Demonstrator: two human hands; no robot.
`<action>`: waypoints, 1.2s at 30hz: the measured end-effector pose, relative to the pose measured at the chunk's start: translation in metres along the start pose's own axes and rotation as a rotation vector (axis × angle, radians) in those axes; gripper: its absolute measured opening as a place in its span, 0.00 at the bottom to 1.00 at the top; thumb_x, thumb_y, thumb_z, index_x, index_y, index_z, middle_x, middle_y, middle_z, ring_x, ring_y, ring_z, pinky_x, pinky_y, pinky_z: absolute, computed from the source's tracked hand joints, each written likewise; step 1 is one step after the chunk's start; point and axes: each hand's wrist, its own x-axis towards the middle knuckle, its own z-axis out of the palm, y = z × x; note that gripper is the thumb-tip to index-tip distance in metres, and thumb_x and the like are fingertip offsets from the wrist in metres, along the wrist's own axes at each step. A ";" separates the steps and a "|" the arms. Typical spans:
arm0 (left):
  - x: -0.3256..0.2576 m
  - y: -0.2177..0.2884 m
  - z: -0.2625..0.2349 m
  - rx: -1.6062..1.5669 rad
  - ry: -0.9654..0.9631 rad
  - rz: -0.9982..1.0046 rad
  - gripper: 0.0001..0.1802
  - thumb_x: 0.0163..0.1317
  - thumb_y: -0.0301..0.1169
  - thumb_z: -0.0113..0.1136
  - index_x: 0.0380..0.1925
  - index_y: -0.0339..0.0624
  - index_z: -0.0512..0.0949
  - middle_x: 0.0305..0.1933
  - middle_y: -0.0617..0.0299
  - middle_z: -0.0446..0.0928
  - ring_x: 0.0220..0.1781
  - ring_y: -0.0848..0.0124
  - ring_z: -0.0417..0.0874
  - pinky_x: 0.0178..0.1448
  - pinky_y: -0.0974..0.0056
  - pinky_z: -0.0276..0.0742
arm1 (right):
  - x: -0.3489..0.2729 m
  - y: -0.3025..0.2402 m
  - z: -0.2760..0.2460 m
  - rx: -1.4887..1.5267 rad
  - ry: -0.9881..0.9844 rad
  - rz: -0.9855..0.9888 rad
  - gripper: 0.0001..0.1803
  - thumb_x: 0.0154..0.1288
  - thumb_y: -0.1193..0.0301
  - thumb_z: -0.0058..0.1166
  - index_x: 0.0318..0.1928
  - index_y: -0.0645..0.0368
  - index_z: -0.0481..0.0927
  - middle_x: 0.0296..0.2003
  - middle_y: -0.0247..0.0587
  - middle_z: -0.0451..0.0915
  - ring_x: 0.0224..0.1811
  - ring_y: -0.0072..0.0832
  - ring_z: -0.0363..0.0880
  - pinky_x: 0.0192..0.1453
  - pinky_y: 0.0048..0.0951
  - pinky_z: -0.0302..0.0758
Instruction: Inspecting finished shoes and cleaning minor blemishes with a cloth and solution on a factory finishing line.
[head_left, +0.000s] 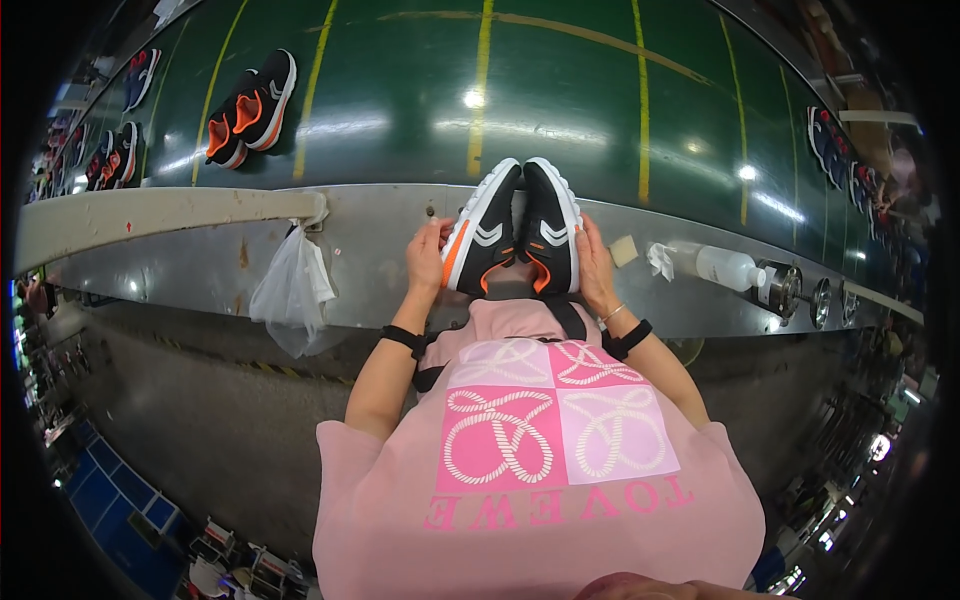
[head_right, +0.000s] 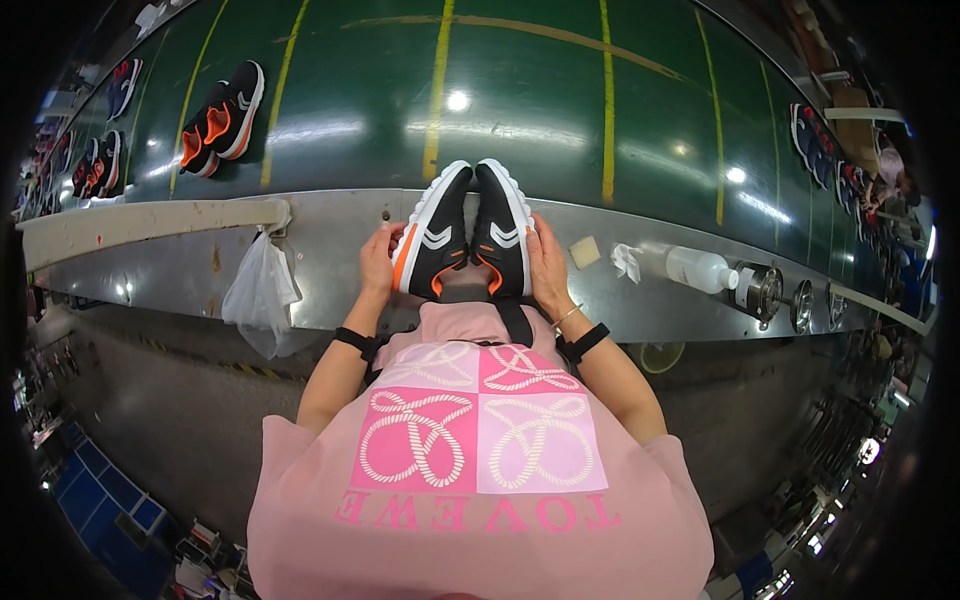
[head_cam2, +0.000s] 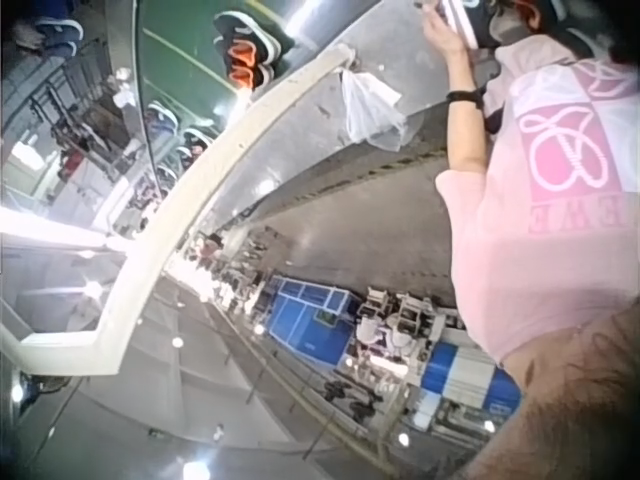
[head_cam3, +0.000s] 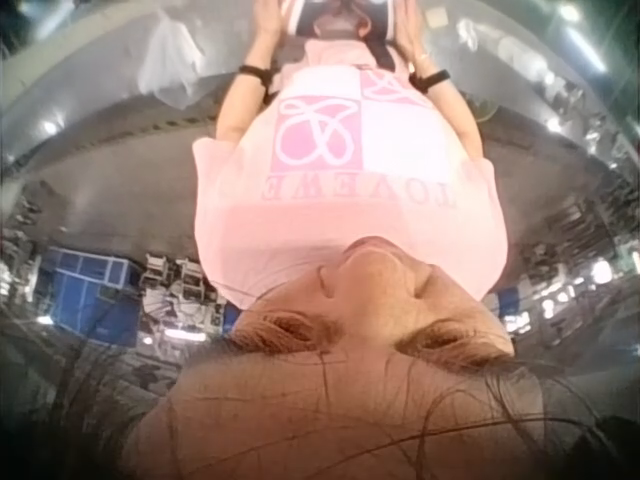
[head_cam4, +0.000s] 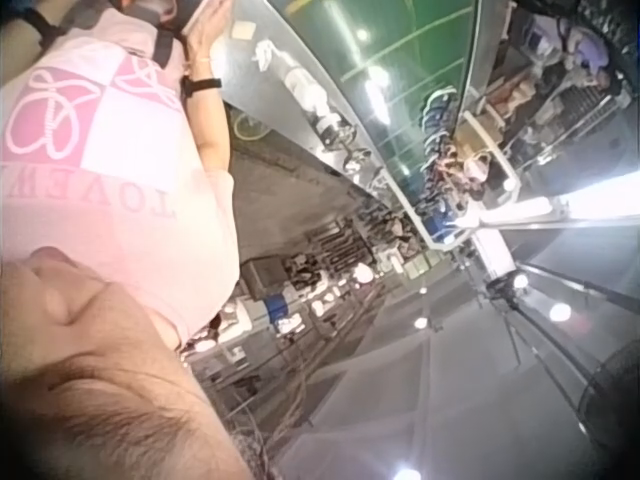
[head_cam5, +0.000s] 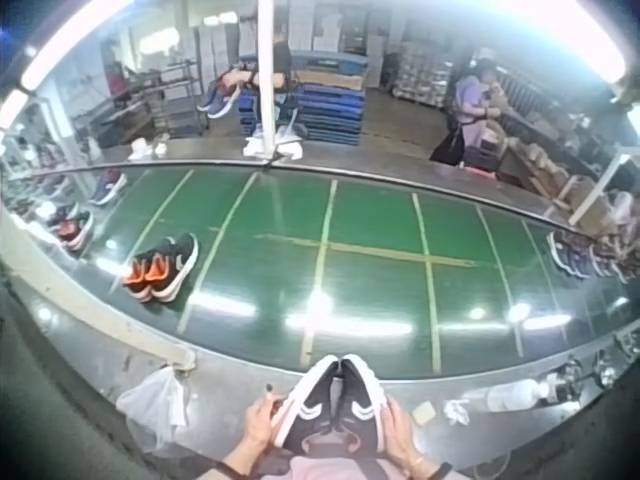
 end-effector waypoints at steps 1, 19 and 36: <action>0.000 0.000 0.000 -0.029 0.014 -0.013 0.24 0.75 0.41 0.43 0.45 0.32 0.83 0.35 0.65 0.77 0.35 0.78 0.71 0.43 0.71 0.69 | 0.000 0.001 0.000 0.009 -0.009 0.017 0.26 0.78 0.55 0.37 0.65 0.60 0.68 0.59 0.55 0.75 0.63 0.45 0.72 0.67 0.35 0.65; -0.005 0.025 0.005 0.288 0.012 0.132 0.17 0.73 0.35 0.48 0.44 0.34 0.82 0.41 0.53 0.81 0.45 0.64 0.80 0.53 0.61 0.74 | -0.008 0.023 -0.011 0.242 0.058 0.116 0.22 0.78 0.60 0.39 0.61 0.59 0.73 0.52 0.52 0.78 0.55 0.43 0.75 0.63 0.35 0.68; -0.028 0.096 0.118 0.930 -0.302 0.806 0.50 0.53 0.46 0.71 0.69 0.33 0.58 0.69 0.44 0.60 0.70 0.46 0.60 0.73 0.47 0.54 | -0.021 0.120 -0.125 -0.717 0.429 -0.080 0.19 0.67 0.70 0.53 0.58 0.48 0.79 0.58 0.41 0.74 0.61 0.42 0.69 0.66 0.41 0.64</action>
